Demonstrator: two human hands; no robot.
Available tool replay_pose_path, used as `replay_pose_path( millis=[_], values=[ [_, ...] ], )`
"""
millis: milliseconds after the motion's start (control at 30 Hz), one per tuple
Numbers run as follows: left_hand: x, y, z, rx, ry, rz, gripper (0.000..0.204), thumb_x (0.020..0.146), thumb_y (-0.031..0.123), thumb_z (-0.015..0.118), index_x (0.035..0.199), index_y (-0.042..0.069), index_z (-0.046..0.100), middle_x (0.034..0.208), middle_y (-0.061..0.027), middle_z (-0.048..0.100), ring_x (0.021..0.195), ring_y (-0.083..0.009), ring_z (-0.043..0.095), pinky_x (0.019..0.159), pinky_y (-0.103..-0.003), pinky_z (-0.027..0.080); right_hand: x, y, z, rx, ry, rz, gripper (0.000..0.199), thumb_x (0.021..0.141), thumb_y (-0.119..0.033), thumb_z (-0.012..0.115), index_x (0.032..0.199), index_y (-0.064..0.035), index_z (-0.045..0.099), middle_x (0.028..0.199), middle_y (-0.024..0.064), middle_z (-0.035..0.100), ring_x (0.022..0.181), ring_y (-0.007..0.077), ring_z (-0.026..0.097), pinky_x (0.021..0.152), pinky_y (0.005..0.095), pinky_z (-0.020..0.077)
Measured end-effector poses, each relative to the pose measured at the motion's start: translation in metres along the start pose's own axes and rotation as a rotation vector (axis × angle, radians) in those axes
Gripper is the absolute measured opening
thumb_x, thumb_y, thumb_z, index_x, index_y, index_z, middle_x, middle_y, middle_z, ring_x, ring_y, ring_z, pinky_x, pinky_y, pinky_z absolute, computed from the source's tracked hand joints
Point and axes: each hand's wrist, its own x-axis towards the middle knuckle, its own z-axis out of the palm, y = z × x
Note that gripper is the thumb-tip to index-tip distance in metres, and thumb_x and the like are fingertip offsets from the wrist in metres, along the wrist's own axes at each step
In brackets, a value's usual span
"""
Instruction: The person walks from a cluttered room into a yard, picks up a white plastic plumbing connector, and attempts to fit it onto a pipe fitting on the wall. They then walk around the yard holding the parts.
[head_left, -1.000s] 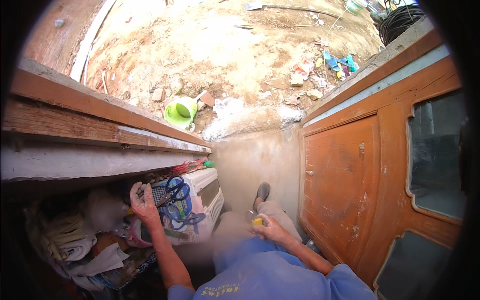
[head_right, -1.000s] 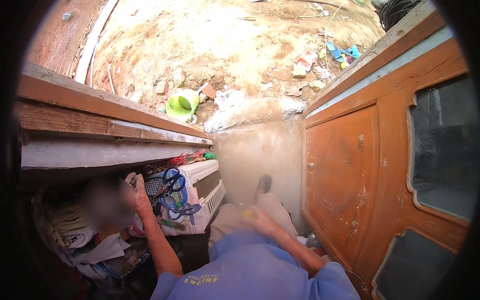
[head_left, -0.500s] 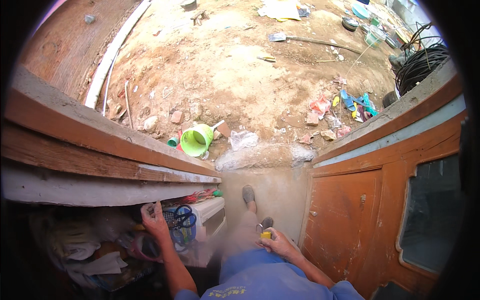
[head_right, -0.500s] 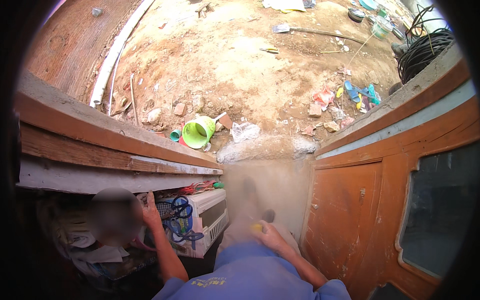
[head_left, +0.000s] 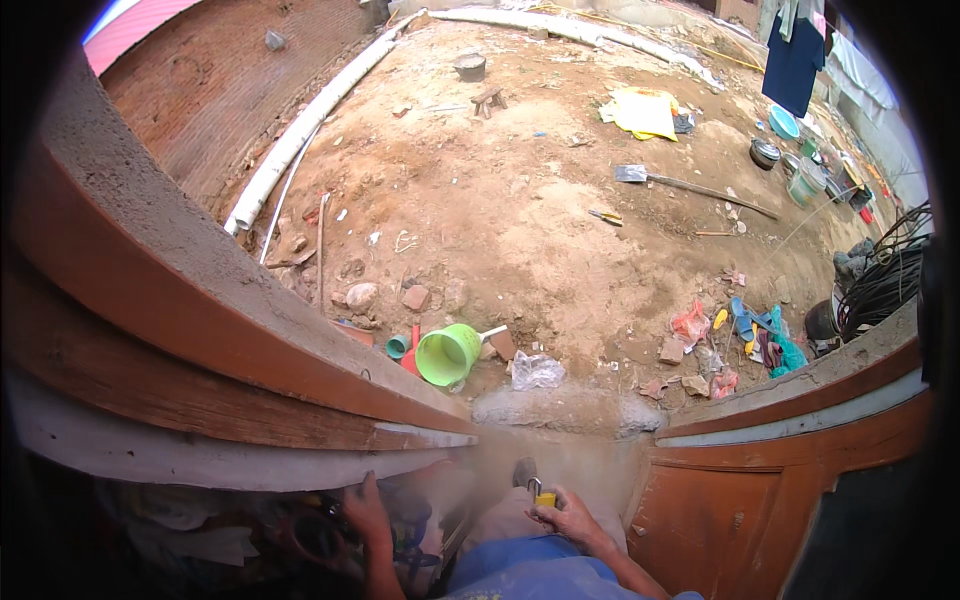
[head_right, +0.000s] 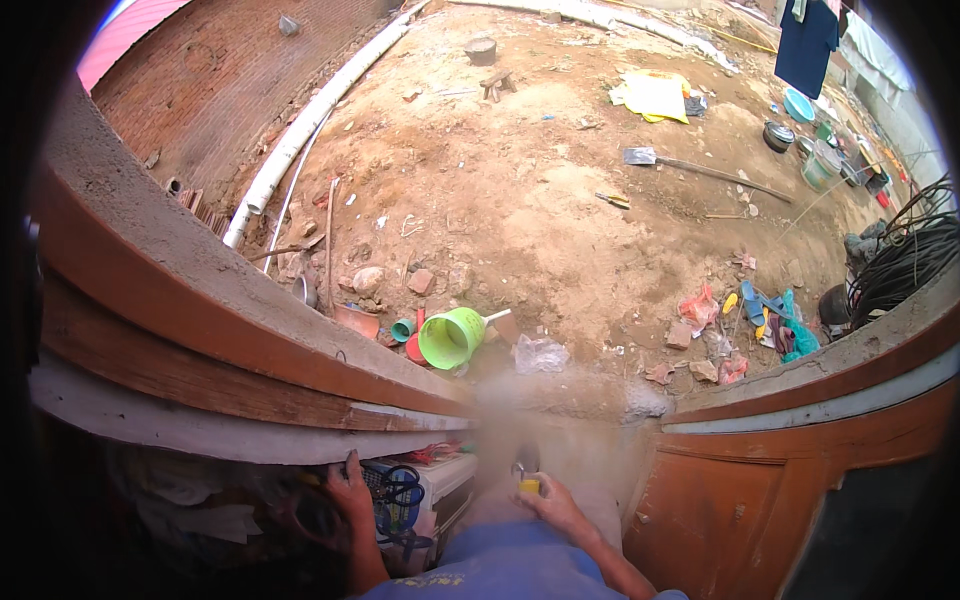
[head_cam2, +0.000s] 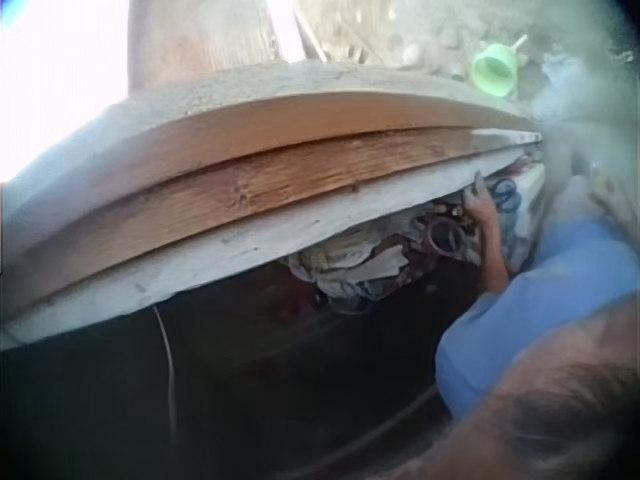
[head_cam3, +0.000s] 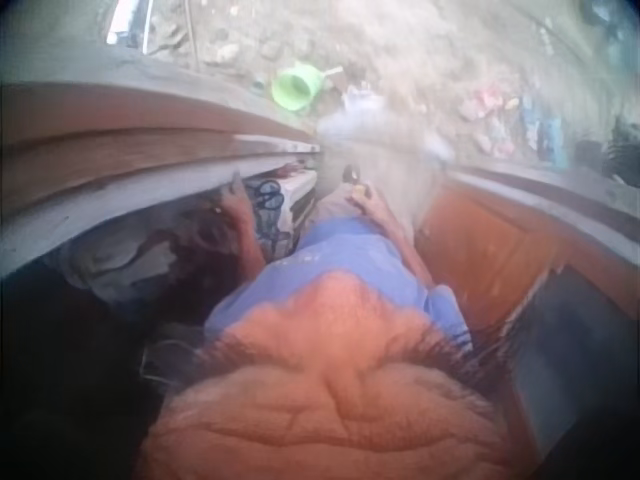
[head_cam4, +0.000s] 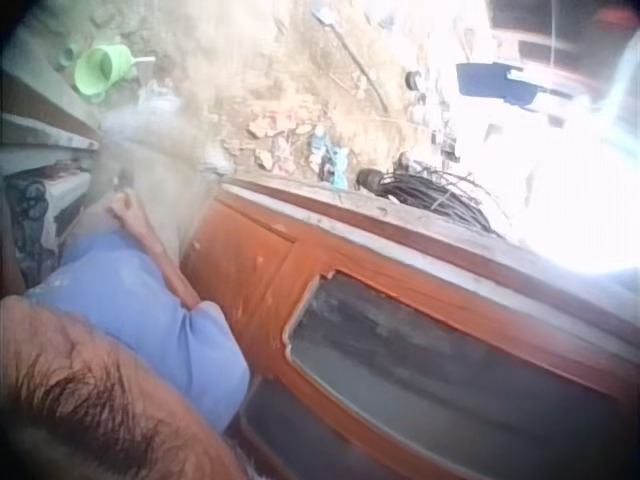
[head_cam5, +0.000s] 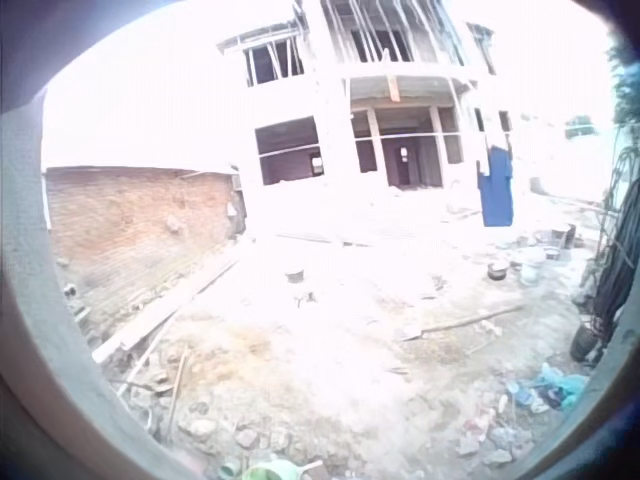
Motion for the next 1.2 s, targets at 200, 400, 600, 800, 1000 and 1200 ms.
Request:
replay_pose_path(
  millis=[200,400,600,800,1000,1200],
  values=[
    [-0.005,0.005,0.008,-0.05,0.051,-0.013,0.033,0.095,0.025,0.065,0.086,-0.007,0.066,0.069,-0.0145,0.066,0.06,-0.0217,0.061,0.059,-0.036,0.048,0.022,-0.03,-0.01,-0.112,-0.08,-0.009,0.028,0.092,-0.018,0.067,0.113,-0.0024,0.057,0.088,0.0052,0.067,0.065,0.008,0.058,0.054,0.0227,0.0476],
    [-0.018,0.042,-0.002,-0.082,0.178,-0.077,0.034,0.096,0.025,0.064,0.077,-0.004,0.062,0.064,-0.0108,0.062,0.059,-0.0191,0.057,0.06,-0.035,0.047,0.05,-0.099,-0.018,-0.255,-0.242,-0.011,0.034,0.091,-0.018,0.067,0.121,-0.0042,0.056,0.084,0.0035,0.062,0.065,0.0087,0.059,0.057,0.0254,0.0502],
    [-0.036,0.094,-0.008,-0.179,0.141,-0.182,0.027,0.095,0.02,0.064,0.083,-0.004,0.063,0.072,-0.0121,0.064,0.066,-0.0209,0.059,0.065,-0.035,0.048,0.069,-0.177,-0.009,-0.403,-0.359,-0.134,0.047,0.088,-0.021,0.072,0.131,-0.0089,0.057,0.078,-0.0008,0.06,0.063,0.0077,0.052,0.056,0.0254,0.0437],
    [-0.041,0.114,0.005,-0.202,0.189,-0.108,0.025,0.095,0.019,0.063,0.084,-0.002,0.062,0.072,-0.0088,0.064,0.065,-0.018,0.058,0.064,-0.034,0.048,0.089,-0.231,-0.002,-0.495,-0.392,-0.3,0.043,0.085,-0.022,0.075,0.123,-0.008,0.059,0.075,-0.0002,0.06,0.06,0.0066,0.052,0.053,0.0241,0.0409],
    [-0.026,0.13,-0.002,-0.3,0.215,-0.08,0.018,0.094,0.017,0.066,0.09,0.0,0.063,0.074,-0.0076,0.066,0.069,-0.0177,0.061,0.067,-0.032,0.05,0.089,-0.283,0.029,-0.377,-0.504,-0.365,0.034,0.087,-0.013,0.074,0.115,-0.0043,0.058,0.079,0.0006,0.064,0.063,0.0073,0.057,0.053,0.0229,0.0438],
    [-0.006,0.149,-0.005,-0.118,0.283,-0.102,0.017,0.093,0.016,0.067,0.089,0.0,0.064,0.072,-0.0088,0.065,0.068,-0.018,0.062,0.067,-0.032,0.05,0.081,-0.334,0.06,-0.338,-0.608,-0.491,0.035,0.088,-0.017,0.075,0.116,-0.0029,0.059,0.09,0.0014,0.066,0.07,0.0071,0.058,0.06,0.0225,0.0461]
  ],
)
